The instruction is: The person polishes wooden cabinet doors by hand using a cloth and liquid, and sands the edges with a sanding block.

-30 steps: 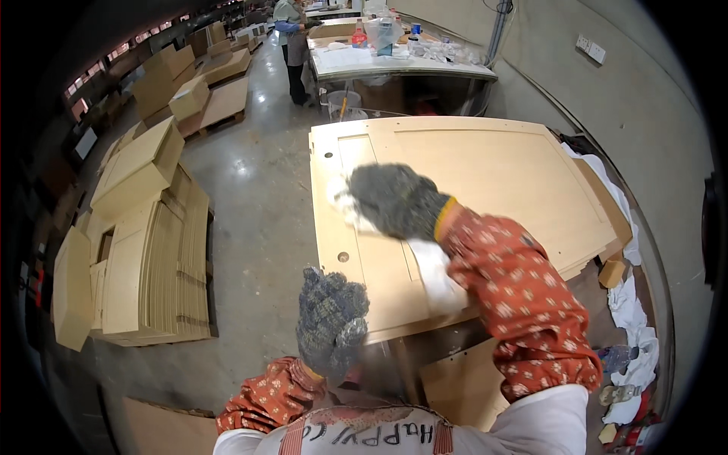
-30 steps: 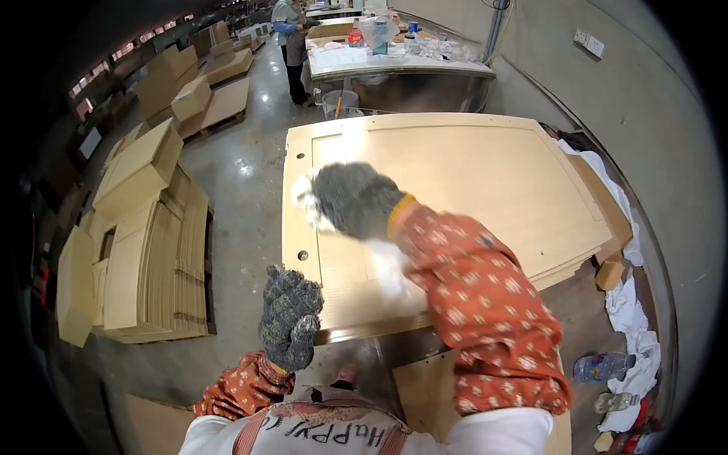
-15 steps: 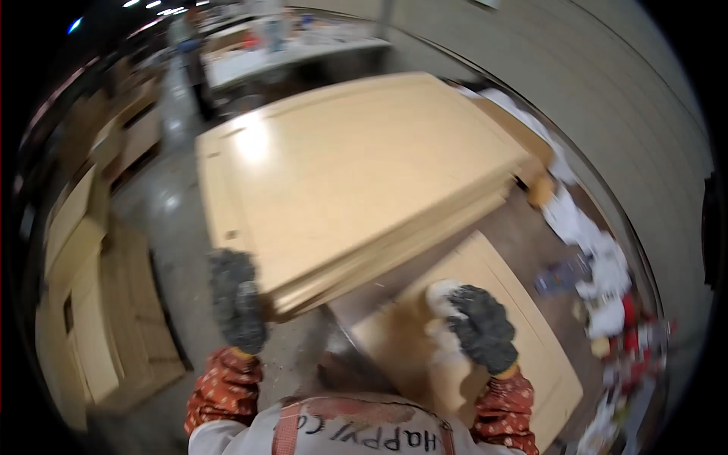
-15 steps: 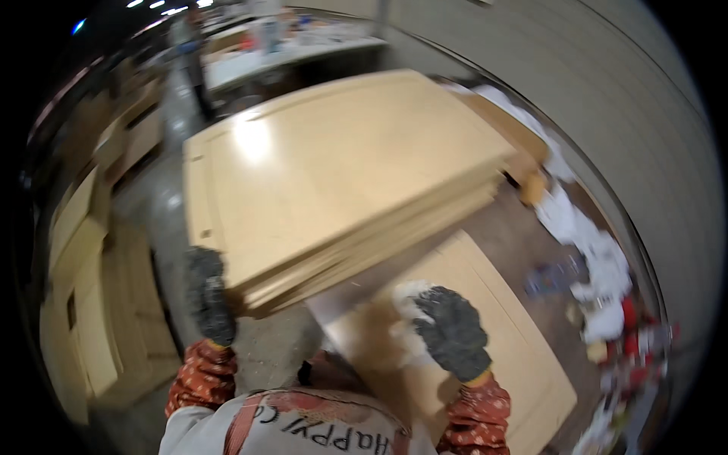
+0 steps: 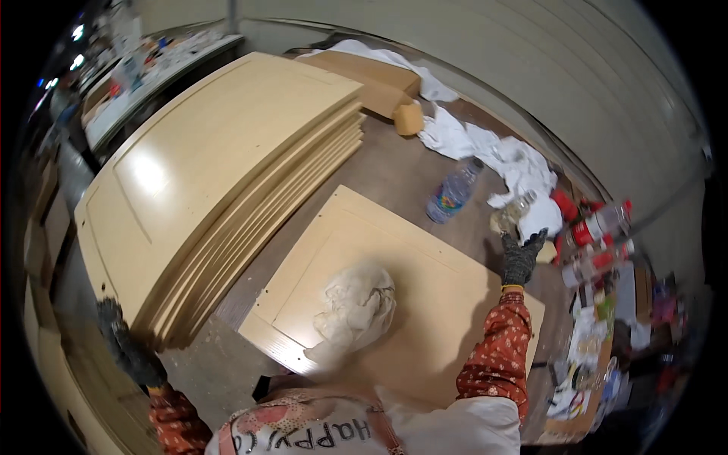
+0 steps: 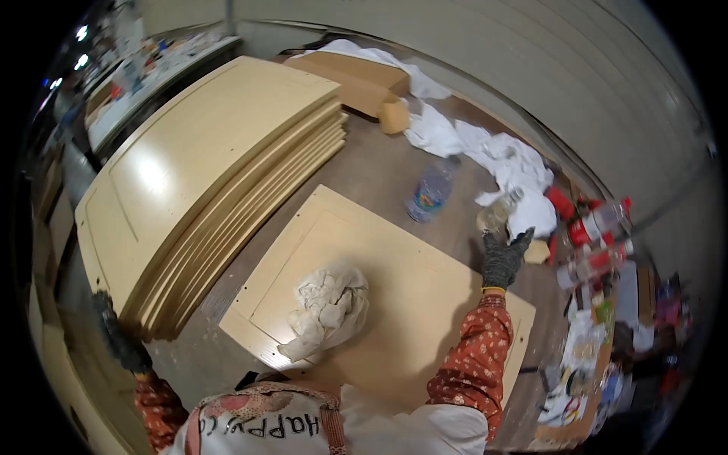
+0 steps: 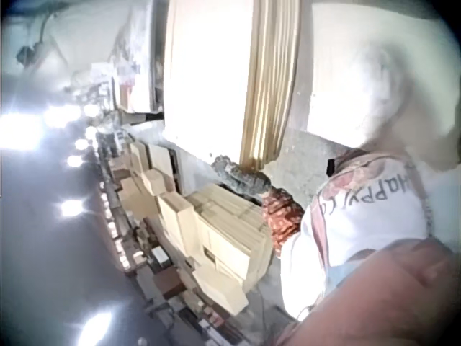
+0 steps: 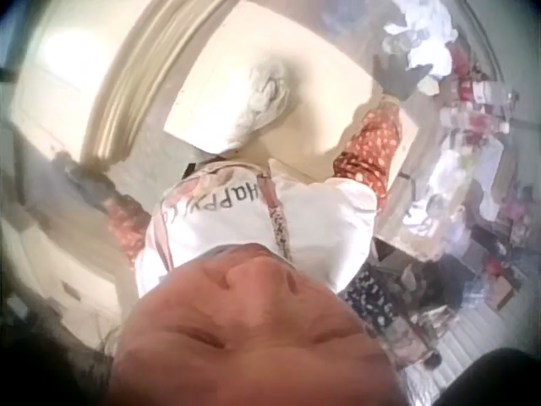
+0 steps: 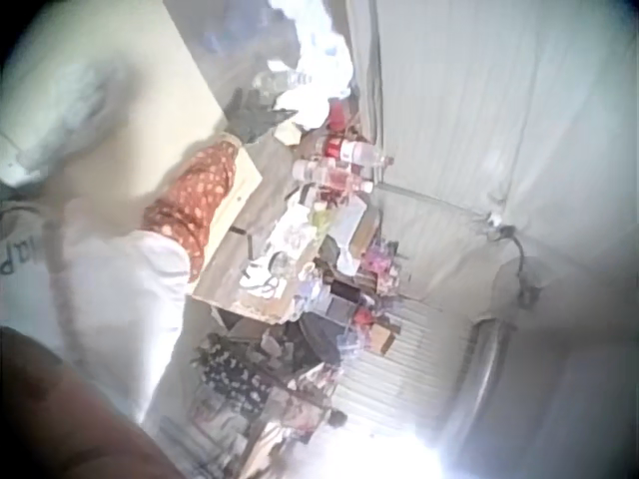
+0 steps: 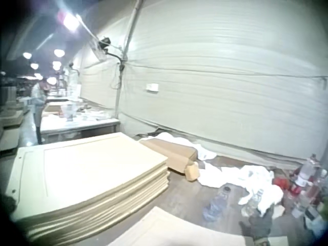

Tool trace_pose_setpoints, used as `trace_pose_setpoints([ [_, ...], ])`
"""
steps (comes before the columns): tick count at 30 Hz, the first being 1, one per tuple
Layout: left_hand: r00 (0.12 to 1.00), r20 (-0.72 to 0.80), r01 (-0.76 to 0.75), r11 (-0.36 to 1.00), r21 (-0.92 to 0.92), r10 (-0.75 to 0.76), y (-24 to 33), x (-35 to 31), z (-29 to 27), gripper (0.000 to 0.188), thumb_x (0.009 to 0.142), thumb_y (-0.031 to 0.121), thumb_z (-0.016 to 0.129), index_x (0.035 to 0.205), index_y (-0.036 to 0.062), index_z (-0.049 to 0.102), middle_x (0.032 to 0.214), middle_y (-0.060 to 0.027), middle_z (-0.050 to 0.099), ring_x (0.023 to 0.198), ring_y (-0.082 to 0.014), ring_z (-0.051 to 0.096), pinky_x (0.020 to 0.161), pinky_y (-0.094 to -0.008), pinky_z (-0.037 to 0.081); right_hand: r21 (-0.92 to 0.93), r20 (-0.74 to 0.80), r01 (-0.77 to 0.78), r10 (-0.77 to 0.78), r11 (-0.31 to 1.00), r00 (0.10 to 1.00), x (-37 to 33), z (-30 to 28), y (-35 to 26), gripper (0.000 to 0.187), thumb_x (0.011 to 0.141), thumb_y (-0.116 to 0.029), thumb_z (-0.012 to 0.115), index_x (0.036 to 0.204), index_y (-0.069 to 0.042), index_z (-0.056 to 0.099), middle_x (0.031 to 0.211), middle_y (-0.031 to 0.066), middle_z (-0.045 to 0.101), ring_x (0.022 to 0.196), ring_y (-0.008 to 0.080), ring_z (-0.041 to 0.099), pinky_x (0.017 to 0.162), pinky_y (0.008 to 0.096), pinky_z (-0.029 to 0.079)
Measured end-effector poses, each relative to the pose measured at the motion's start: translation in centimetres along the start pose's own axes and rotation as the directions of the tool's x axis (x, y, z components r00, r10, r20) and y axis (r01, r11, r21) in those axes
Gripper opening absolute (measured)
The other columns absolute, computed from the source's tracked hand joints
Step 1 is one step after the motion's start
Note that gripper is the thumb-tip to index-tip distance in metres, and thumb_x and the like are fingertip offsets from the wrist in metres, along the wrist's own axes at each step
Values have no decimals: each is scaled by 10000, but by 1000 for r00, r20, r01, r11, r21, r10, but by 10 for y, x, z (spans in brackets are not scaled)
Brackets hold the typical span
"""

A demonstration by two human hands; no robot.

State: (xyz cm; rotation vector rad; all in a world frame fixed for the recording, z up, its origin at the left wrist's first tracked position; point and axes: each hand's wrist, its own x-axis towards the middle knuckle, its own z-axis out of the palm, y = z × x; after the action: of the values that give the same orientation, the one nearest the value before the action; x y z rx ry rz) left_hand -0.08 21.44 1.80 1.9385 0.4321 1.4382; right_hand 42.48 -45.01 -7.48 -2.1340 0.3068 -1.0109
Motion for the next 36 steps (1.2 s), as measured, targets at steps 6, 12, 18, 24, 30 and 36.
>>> trace_pose_setpoints([
  [6,987,-144,82,996,28,-77,28,-2,17,362,1024,113,454,1347,-32,534,1410,-145,521,1334,-244,460,1138,-369,333,-394,610,737,-443,549,657,89,83,60,575,911,-265,541,1467,-208,406,1421,-29,528,1306,264,493,1092,666,49],
  [12,973,-228,80,982,171,-39,51,-2,30,277,999,133,519,1205,-7,639,1356,-150,557,1349,-276,436,1134,-391,330,-203,338,362,-282,910,898,58,89,-41,587,856,-187,615,1413,-153,437,1365,14,531,1246,264,515,1021,582,200],
  [18,976,-216,62,982,178,-22,54,0,33,286,987,119,518,1215,-11,632,1399,-165,519,1360,-290,424,1142,-391,314,272,250,334,-401,903,881,10,60,-183,602,800,-109,690,1360,-97,467,1308,56,533,1187,265,536,951,498,352],
  [24,980,-197,51,987,152,-20,56,-3,34,303,962,106,582,1249,11,604,1390,-176,513,1360,-304,416,1129,-418,332,758,306,277,-697,591,648,-61,49,-348,621,745,-31,764,1306,-41,497,1252,98,536,1128,266,557,880,414,503],
  [30,979,-204,3,989,145,27,58,-3,40,278,963,108,587,1223,13,618,1402,-209,483,1345,-334,432,1110,-434,363,867,291,381,-947,320,134,-165,84,-513,816,673,-134,861,1375,-15,462,1222,166,620,1114,321,611,989,401,492],
  [36,978,-199,-27,982,187,65,54,-3,39,277,944,104,583,1190,-7,644,1395,-251,472,1300,-386,481,1075,-456,405,837,228,531,-966,131,-122,-247,112,-618,742,697,-321,837,1356,-145,543,1196,126,649,1092,305,630,943,414,510],
])
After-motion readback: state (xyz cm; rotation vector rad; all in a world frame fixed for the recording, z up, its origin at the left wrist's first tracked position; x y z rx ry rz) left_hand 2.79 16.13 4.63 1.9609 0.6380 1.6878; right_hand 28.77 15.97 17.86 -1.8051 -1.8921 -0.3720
